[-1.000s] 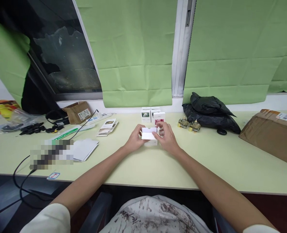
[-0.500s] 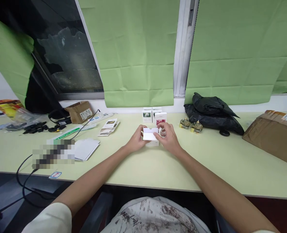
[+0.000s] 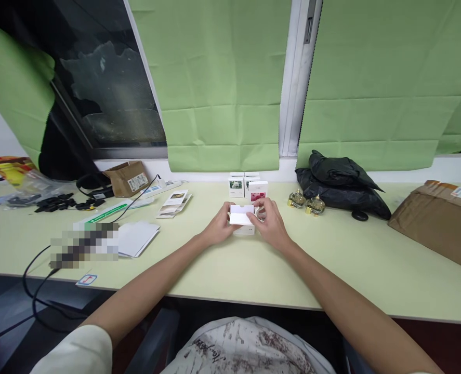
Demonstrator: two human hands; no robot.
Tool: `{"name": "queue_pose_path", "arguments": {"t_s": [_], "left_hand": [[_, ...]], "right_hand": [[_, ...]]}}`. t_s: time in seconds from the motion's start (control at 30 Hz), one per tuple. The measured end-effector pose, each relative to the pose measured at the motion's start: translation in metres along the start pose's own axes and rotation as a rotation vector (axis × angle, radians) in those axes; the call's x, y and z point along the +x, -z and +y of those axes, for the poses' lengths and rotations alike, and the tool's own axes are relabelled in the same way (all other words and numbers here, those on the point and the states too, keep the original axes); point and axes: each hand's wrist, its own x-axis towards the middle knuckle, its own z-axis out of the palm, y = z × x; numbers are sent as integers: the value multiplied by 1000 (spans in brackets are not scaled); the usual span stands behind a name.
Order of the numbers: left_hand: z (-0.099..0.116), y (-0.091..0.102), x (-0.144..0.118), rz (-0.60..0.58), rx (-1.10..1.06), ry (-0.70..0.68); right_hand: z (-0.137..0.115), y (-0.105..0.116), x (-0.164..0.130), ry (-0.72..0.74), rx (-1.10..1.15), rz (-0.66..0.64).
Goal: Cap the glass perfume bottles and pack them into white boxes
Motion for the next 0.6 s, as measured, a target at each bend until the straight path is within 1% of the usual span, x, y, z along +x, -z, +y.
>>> {"name": "queue_pose_path", "arguments": {"t_s": [0.2,0.4,0.6], "left_hand": [[-3,1,0,-30,38,-22],[-3,-1,-1,-41,57,-27],[-3,-4,-2,-72,37,-32]], "right_hand": [[2,-2,-1,-1,27,15],[-1,-2,-1,11,15,17],[-4,-1,-1,24,3,15]]}}
